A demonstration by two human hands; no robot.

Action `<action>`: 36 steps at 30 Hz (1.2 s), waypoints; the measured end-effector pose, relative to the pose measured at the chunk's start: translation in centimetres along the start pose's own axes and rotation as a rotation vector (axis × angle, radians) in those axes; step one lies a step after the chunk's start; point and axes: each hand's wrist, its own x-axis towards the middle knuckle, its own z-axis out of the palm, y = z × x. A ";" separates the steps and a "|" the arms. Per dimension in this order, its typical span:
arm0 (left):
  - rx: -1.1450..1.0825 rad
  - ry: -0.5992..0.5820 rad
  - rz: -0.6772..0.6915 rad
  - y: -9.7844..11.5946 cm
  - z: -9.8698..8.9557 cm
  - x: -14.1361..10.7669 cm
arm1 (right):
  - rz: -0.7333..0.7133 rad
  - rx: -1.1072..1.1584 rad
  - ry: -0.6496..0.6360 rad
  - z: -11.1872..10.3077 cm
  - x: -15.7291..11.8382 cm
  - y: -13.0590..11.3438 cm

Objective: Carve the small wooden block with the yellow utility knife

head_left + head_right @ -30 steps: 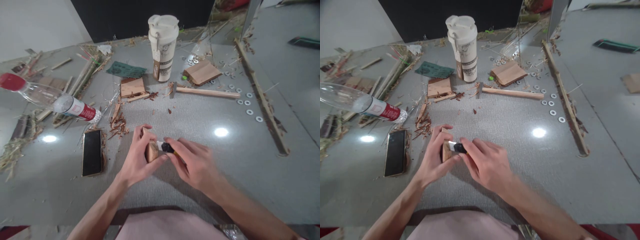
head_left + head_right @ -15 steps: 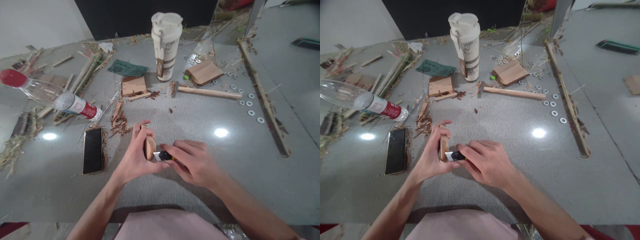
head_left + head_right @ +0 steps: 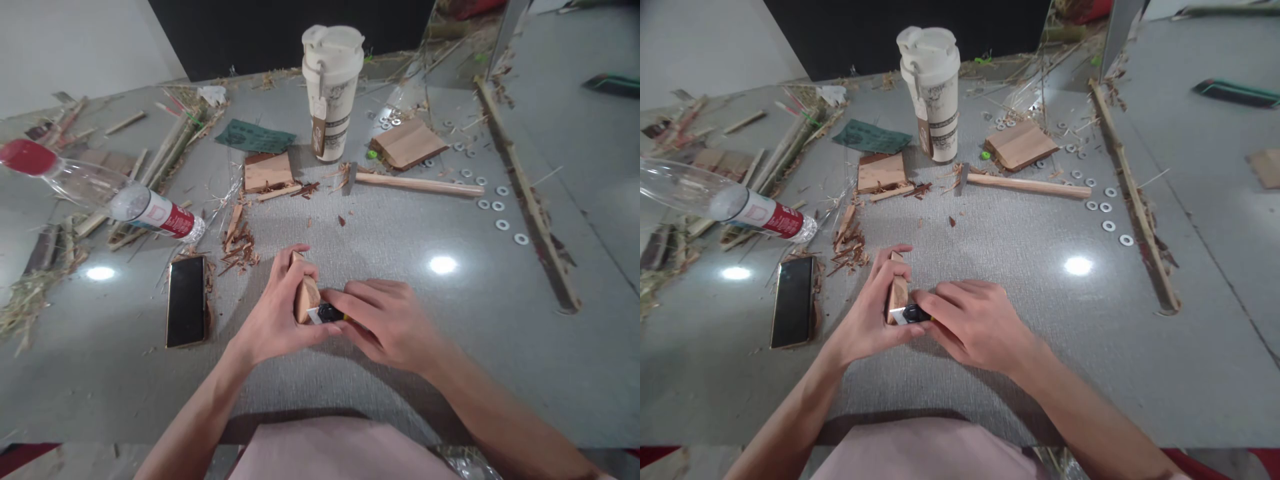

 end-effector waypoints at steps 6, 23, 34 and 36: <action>0.006 0.036 0.000 -0.2 -0.1 -0.1 | 0.024 -0.056 0.025 0.2 0.0 -0.5; 0.049 0.175 -0.054 0.1 0.4 0.0 | 0.066 -0.014 0.007 0.0 0.0 -0.1; 0.069 0.099 -0.067 0.2 0.1 -0.1 | 0.053 -0.013 0.008 0.2 0.0 -0.4; 0.057 0.124 -0.075 0.2 0.1 -0.2 | 0.063 -0.045 0.018 0.3 0.0 -0.6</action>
